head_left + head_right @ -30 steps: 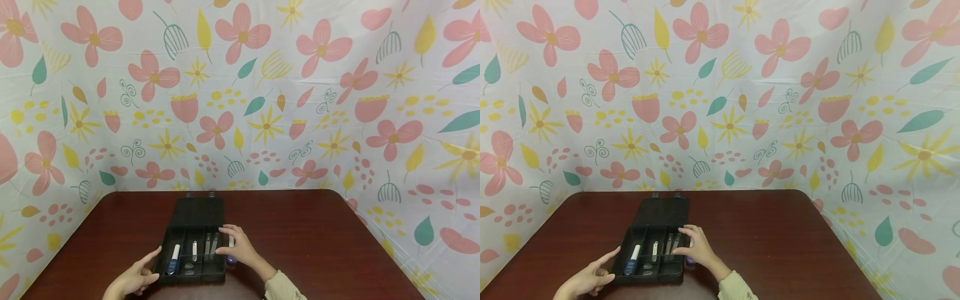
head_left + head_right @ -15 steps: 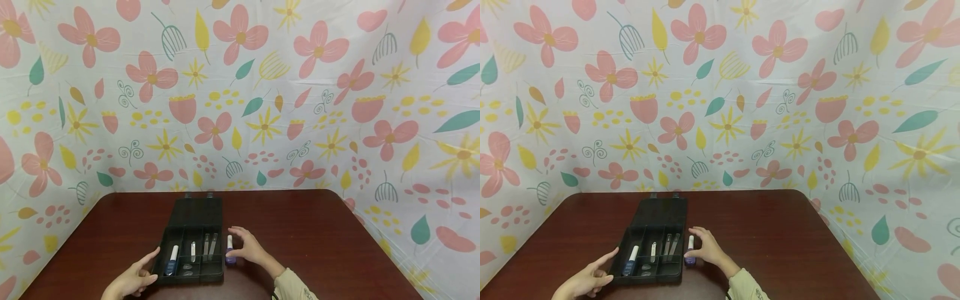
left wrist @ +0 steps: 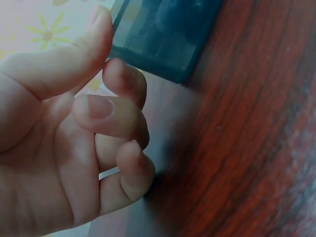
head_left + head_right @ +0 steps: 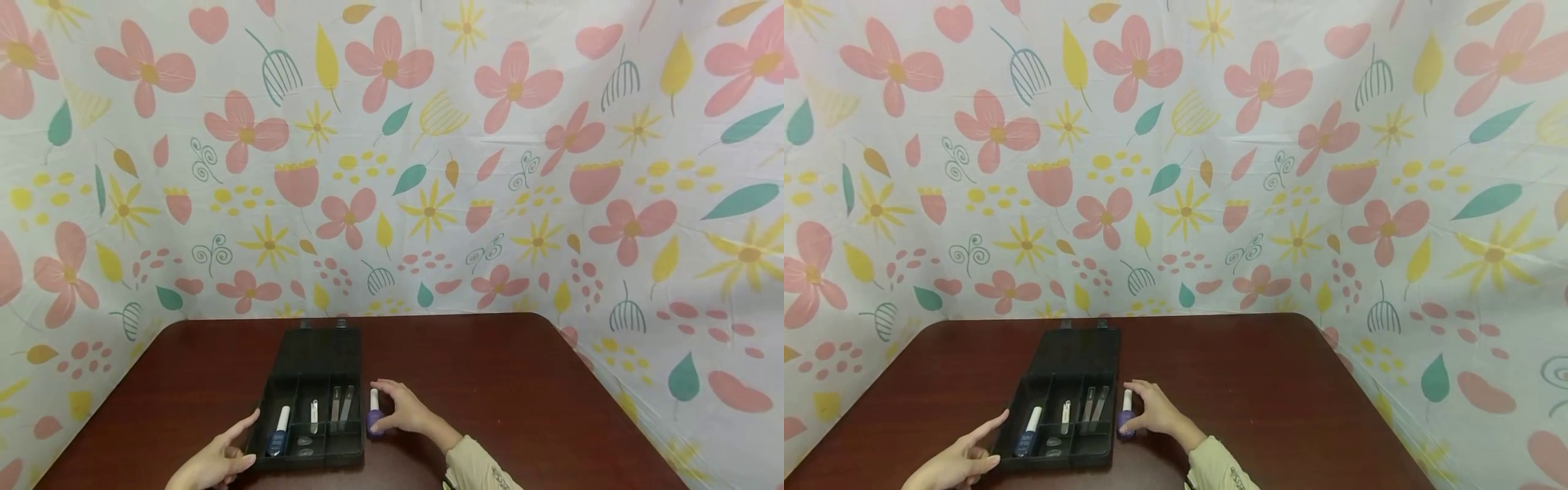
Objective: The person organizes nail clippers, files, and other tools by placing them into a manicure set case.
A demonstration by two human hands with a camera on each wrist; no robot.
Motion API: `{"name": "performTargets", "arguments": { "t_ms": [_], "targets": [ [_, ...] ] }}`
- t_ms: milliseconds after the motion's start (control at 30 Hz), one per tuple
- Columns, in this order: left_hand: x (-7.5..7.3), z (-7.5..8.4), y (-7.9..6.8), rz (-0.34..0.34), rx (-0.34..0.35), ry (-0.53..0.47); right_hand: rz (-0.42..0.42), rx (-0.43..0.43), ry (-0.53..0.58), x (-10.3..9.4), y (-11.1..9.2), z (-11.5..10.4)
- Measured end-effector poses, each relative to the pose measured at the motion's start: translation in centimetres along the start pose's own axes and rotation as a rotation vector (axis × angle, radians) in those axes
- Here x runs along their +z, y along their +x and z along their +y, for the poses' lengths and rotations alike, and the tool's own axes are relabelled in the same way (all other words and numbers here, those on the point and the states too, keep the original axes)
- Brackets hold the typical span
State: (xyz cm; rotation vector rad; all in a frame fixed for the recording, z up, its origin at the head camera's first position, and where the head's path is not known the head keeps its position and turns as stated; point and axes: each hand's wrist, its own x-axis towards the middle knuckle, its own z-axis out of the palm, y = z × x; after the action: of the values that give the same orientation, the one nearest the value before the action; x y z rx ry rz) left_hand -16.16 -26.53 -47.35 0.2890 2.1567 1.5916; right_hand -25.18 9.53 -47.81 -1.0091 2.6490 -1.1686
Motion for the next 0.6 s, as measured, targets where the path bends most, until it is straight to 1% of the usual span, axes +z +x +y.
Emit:
{"name": "performTargets", "arguments": {
  "t_ms": [233, 400, 533, 600],
  "targets": [
    [-0.01, -0.12, -0.05, 0.008, -0.006, 0.005, -0.032, 0.009, -0.032, -0.02, 0.22, 0.01],
    [0.01, -0.16, -0.02, 0.014, -0.004, 0.016, -0.088, 0.008, -0.048, -0.17, 0.59, 0.07],
    [0.01, -0.12, 0.00, 0.007, 0.003, 0.010, -0.141, 0.001, -0.018, -0.35, 0.83, -0.13],
    [0.01, -0.10, -0.01, 0.003, 0.004, 0.004, -0.151, 0.006, -0.012, -0.41, 0.92, -0.21]
  ]
}}
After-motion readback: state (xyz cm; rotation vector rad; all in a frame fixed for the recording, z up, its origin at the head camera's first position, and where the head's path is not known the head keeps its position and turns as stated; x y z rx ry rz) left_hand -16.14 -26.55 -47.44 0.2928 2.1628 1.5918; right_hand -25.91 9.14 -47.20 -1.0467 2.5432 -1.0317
